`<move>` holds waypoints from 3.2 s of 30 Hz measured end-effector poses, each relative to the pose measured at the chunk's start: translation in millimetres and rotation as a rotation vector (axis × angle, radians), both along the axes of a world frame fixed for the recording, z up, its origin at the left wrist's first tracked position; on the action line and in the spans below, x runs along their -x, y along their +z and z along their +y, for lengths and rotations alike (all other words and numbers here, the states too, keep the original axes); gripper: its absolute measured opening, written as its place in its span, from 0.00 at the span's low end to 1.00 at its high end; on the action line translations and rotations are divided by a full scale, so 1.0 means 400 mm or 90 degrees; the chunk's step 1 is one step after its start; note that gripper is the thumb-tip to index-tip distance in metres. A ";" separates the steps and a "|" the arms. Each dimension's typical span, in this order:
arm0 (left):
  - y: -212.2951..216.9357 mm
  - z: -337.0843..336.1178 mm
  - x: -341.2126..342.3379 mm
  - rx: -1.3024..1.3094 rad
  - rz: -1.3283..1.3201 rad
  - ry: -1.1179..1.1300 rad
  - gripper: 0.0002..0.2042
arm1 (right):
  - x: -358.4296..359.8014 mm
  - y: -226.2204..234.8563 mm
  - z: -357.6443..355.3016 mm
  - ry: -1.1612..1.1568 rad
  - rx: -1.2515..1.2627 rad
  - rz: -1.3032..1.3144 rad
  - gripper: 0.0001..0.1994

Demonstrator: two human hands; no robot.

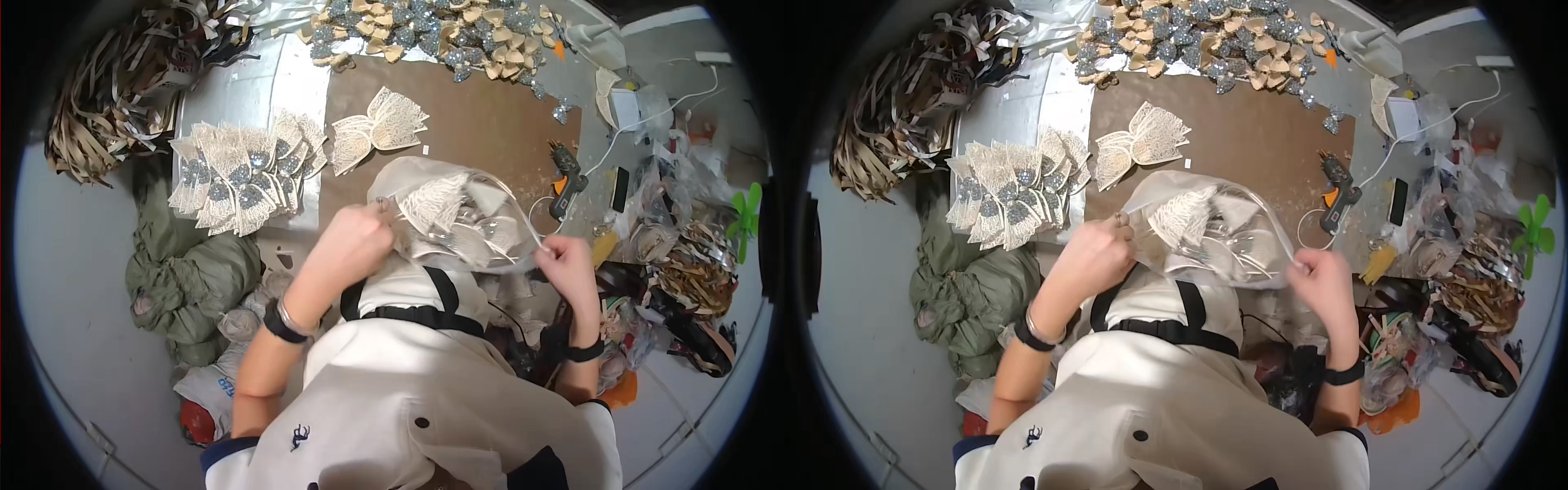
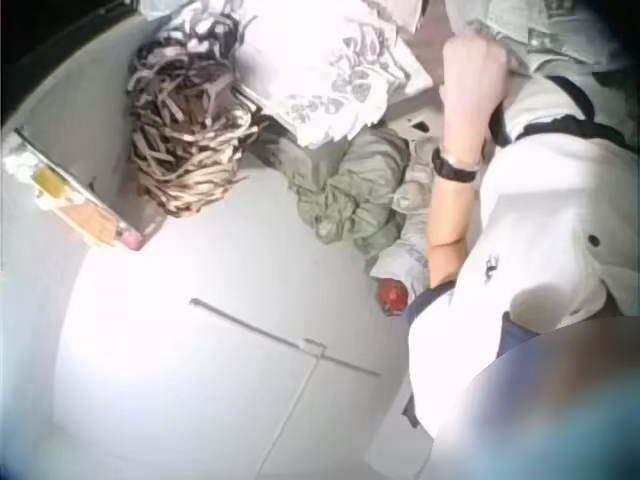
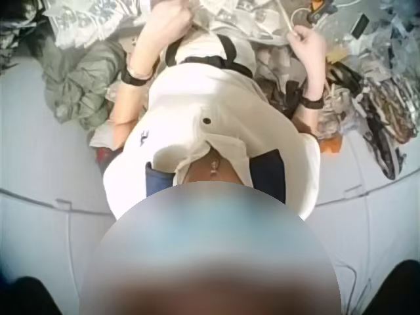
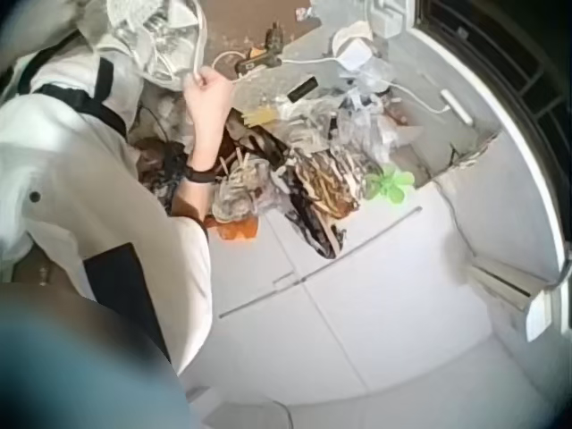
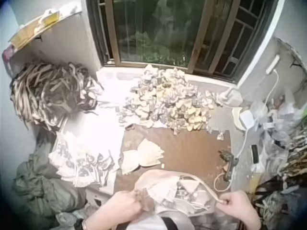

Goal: Assembling and gluing decorative fabric bows at a workbench.

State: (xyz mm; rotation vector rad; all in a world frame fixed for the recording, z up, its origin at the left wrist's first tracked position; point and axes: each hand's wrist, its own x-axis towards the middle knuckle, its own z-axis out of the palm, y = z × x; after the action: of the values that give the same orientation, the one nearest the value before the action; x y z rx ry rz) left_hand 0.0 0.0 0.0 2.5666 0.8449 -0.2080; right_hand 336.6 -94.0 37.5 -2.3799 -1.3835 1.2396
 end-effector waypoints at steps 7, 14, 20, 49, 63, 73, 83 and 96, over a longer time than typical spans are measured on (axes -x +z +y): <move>0.005 -0.077 -0.051 -0.028 -0.137 0.013 0.04 | 0.061 0.151 0.054 0.240 -0.014 -0.234 0.09; 0.032 -0.079 -0.044 -0.088 -0.141 0.029 0.06 | 0.078 -0.132 0.017 0.425 -0.190 -0.203 0.23; 0.030 -0.112 -0.077 0.025 -0.140 0.208 0.23 | 0.078 -0.245 -0.062 0.449 -0.342 -0.165 0.21; -0.016 -0.113 -0.094 0.396 -0.490 0.256 0.08 | 0.168 -0.091 -0.014 0.548 -0.664 -0.031 0.08; -0.037 -0.071 -0.084 0.895 -0.535 0.494 0.12 | 0.275 0.007 0.040 -0.049 -0.015 0.853 0.22; -0.018 -0.043 -0.089 0.891 -0.452 0.603 0.25 | 0.290 -0.008 0.094 -0.111 -0.044 0.901 0.21; 0.016 -0.044 -0.067 0.306 -0.214 0.447 0.11 | 0.129 -0.188 0.102 0.118 0.046 0.372 0.09; 0.030 -0.053 -0.041 -0.064 -0.194 0.100 0.18 | 0.016 -0.120 -0.059 0.055 -0.304 -0.403 0.14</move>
State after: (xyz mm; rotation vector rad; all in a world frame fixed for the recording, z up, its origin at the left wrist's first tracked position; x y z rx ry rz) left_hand 16.3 -21.2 12.2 2.5175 0.9504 0.2726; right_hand 330.0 -117.5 -10.4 -2.4450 -1.6995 0.0933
